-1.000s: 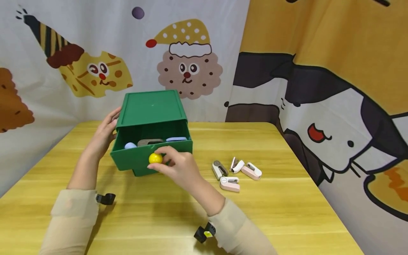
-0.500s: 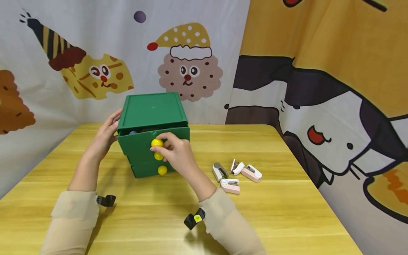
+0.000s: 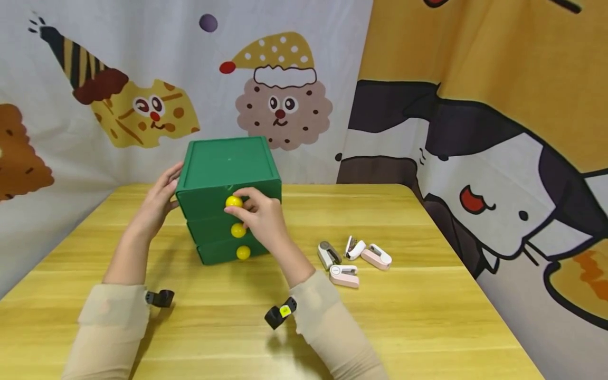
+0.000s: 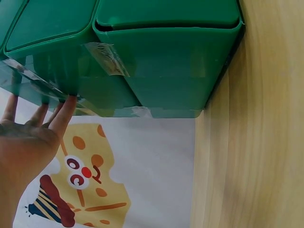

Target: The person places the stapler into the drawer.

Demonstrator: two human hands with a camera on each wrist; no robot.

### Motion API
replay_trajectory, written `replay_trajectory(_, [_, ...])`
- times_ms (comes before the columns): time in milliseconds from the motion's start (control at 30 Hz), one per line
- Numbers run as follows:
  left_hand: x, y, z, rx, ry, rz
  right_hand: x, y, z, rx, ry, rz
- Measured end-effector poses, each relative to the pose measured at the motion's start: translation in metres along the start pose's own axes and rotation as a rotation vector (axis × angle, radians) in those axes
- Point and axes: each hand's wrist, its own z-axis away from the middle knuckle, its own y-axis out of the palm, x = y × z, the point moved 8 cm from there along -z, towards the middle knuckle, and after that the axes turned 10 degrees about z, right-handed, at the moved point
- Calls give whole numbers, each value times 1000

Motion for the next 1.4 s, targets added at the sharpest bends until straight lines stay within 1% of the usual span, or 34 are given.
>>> replay_trajectory(167, [-1,-1,0,0,5,12,1,0,-1,1,-23,26])
replay_trajectory(300, [-1,-1,2,1,-1,5,2,-2,1,13,-56,91])
replay_trajectory(433, [0,-1,2,2,-9,-1,2,-7,7,11,-83,173])
replay_trajectory(600, [1,-1,2,5,-6,-3,-3,-12,17,17,-105,203])
replay_trajectory(700, [1,-2,2,-1,-5,-4,-11,-10,24,47,-85,189])
replay_trajectory(900, [3,-3,1,0,-4,-5,-26,-2,34,114,-18,151])
replay_trajectory(1033, [4,-3,-1,1,-3,-7,-34,4,40,137,30,126])
replay_trajectory(1233, [1,-1,0,3,-3,2,-43,19,43,179,114,58])
replay_trajectory(1400, [2,-1,-1,3,2,-1,-48,28,44,184,142,29])
